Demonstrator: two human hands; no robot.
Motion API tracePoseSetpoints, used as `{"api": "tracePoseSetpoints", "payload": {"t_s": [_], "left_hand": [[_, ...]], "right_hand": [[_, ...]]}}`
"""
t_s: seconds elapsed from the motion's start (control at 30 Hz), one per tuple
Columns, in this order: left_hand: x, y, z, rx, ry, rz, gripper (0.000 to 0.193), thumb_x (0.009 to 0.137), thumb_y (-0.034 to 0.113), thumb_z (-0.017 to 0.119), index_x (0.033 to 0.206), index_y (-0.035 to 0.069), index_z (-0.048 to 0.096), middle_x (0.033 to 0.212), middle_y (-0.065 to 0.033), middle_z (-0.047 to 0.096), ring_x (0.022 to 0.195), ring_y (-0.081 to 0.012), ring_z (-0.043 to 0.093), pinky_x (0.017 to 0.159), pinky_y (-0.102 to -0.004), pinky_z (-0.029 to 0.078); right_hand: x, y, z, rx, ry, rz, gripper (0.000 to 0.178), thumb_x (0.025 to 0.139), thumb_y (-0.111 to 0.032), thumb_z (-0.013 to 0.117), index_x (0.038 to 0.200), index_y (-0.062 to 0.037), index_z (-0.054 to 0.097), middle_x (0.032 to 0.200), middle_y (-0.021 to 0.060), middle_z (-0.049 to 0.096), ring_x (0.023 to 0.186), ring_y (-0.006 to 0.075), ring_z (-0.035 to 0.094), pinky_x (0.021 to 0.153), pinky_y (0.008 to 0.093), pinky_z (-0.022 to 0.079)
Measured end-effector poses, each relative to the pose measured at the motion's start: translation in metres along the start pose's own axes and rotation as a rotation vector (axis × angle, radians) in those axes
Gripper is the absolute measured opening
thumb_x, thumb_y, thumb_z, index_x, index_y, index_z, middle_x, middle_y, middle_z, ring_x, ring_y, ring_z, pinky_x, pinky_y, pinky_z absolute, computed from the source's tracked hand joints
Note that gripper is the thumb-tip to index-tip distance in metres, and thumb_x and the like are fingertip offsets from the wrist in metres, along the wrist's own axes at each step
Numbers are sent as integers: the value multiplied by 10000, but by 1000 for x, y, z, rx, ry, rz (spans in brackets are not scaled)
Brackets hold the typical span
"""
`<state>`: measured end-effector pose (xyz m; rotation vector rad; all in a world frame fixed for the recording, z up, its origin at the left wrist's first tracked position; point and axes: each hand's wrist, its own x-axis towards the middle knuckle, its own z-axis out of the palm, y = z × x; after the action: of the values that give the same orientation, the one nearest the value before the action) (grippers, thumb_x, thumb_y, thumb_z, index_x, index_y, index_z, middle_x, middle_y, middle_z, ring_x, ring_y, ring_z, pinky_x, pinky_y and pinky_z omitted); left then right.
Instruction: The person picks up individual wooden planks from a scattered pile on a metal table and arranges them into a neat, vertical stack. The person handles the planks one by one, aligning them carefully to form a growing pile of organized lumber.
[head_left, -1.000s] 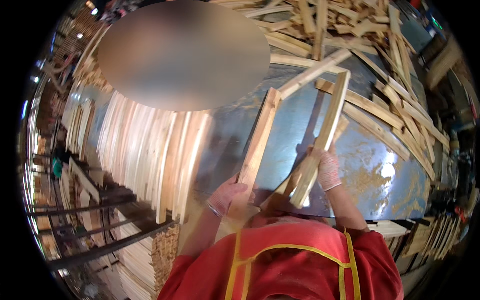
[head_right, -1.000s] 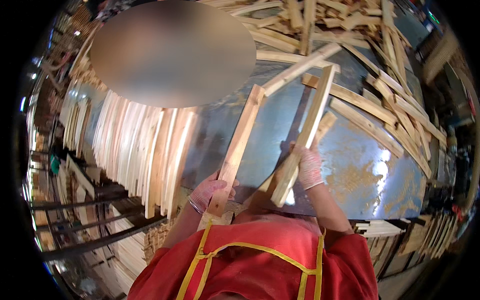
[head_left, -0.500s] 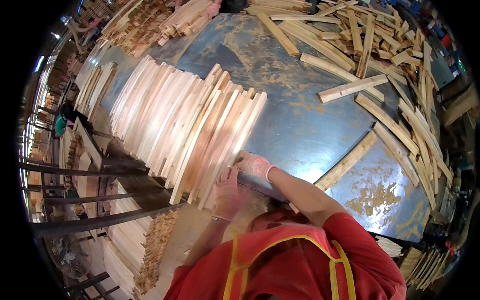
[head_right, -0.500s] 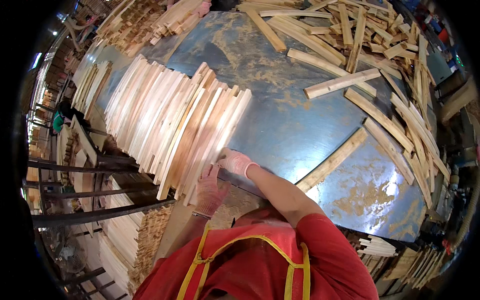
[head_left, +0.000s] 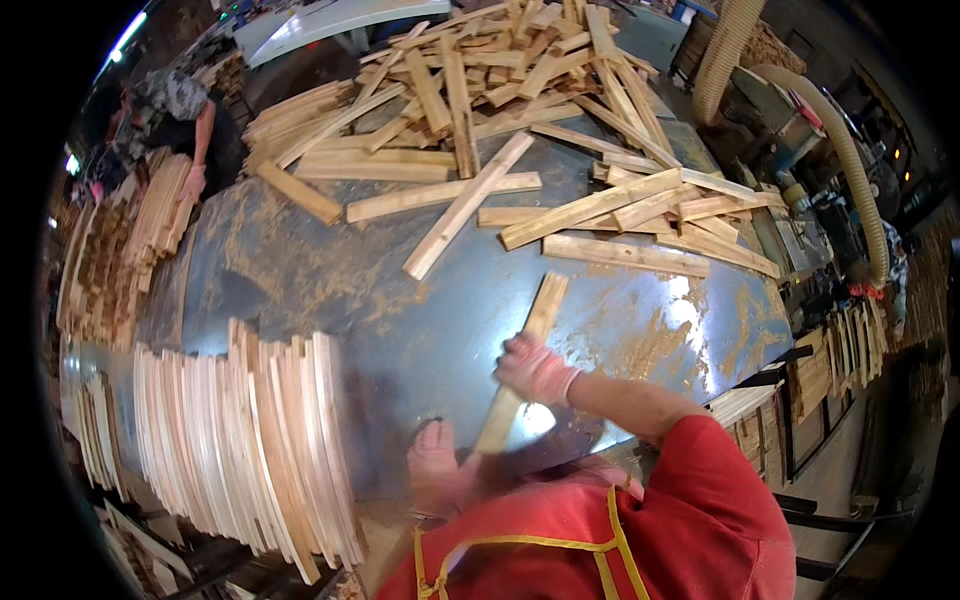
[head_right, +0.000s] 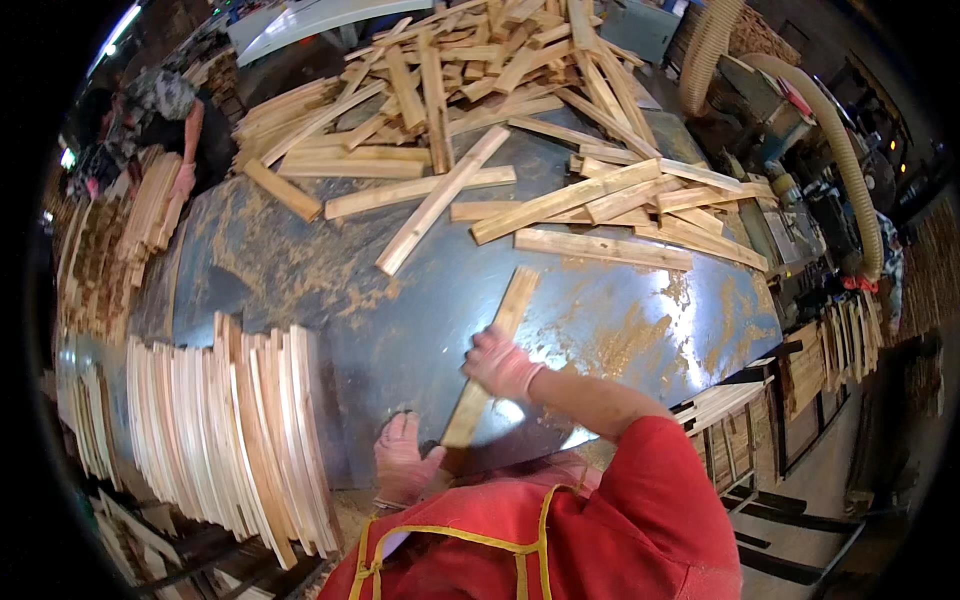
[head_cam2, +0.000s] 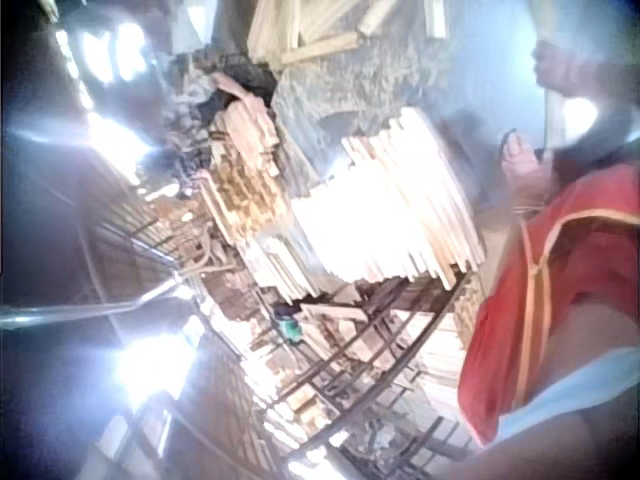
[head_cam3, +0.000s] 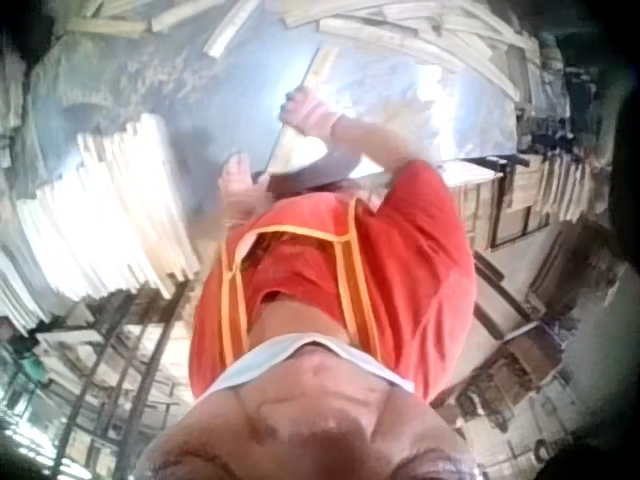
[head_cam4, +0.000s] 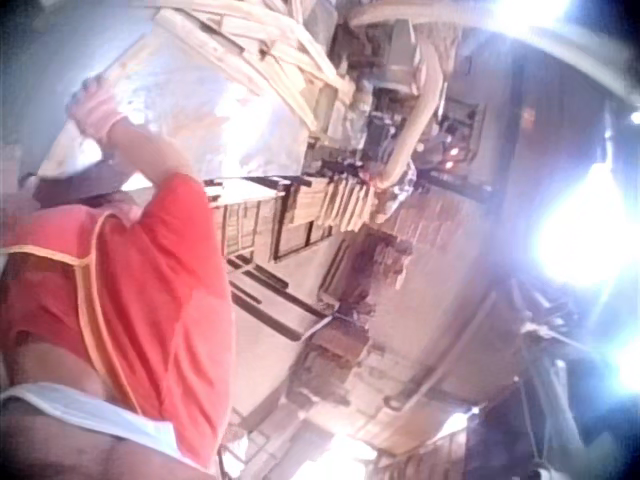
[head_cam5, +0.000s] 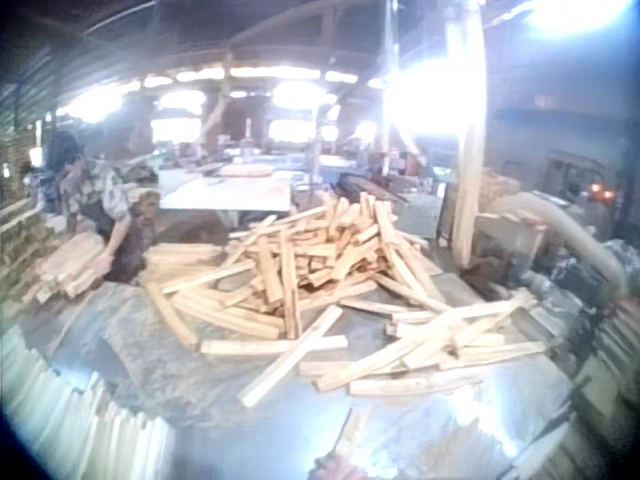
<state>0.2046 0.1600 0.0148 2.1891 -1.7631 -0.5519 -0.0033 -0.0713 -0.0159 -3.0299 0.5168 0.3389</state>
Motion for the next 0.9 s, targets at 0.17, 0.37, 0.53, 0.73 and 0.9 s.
{"api": "tracePoseSetpoints", "payload": {"t_s": [0.17, 0.37, 0.53, 0.73, 0.9], "left_hand": [[57, 57, 5, 319, -344, -135, 983, 777, 511, 884, 1572, 128, 452, 1337, -125, 634, 1205, -342, 655, 979, -503, 523], [68, 29, 18, 207, -335, -220, 864, 870, 491, 814, 1574, 112, 486, 1233, -128, 684, 1095, -319, 700, 921, -483, 554], [42, -8, 30, -990, -345, -619, 589, 932, 269, 752, 1459, 47, 612, 1085, -79, 712, 976, -229, 708, 855, -381, 578], [19, 5, 31, -978, -267, -537, 476, 921, 218, 715, 1347, 15, 649, 1152, -118, 741, 1015, -278, 721, 911, -408, 588], [-16, -44, 3, 157, 40, -431, 465, 881, 194, 676, 1312, 19, 650, 1381, -214, 659, 1296, -399, 615, 1092, -536, 504]], "right_hand": [[23, 7, -50, 279, 407, 72, 372, 807, -293, 792, 1143, -151, 716, 1145, 73, 693, 1220, 310, 627, 1073, 492, 476], [-2, 274, -98, 35, 281, 628, 942, 755, -472, 847, 1573, -144, 515, 1505, 202, 595, 1502, 409, 451, 1280, 519, 304], [-12, 306, -84, 15, -174, 675, 889, 820, -551, 809, 1575, -196, 503, 1527, 152, 602, 1398, 364, 557, 1163, 496, 406], [-27, 188, -61, -16, -430, 400, 615, 934, -438, 744, 1511, -284, 598, 1329, 76, 704, 1280, 234, 624, 1101, 429, 412], [-38, 103, -40, 19, -163, 193, 486, 893, -321, 756, 1369, -273, 669, 1240, 61, 715, 1240, 244, 652, 1085, 419, 429]]}}
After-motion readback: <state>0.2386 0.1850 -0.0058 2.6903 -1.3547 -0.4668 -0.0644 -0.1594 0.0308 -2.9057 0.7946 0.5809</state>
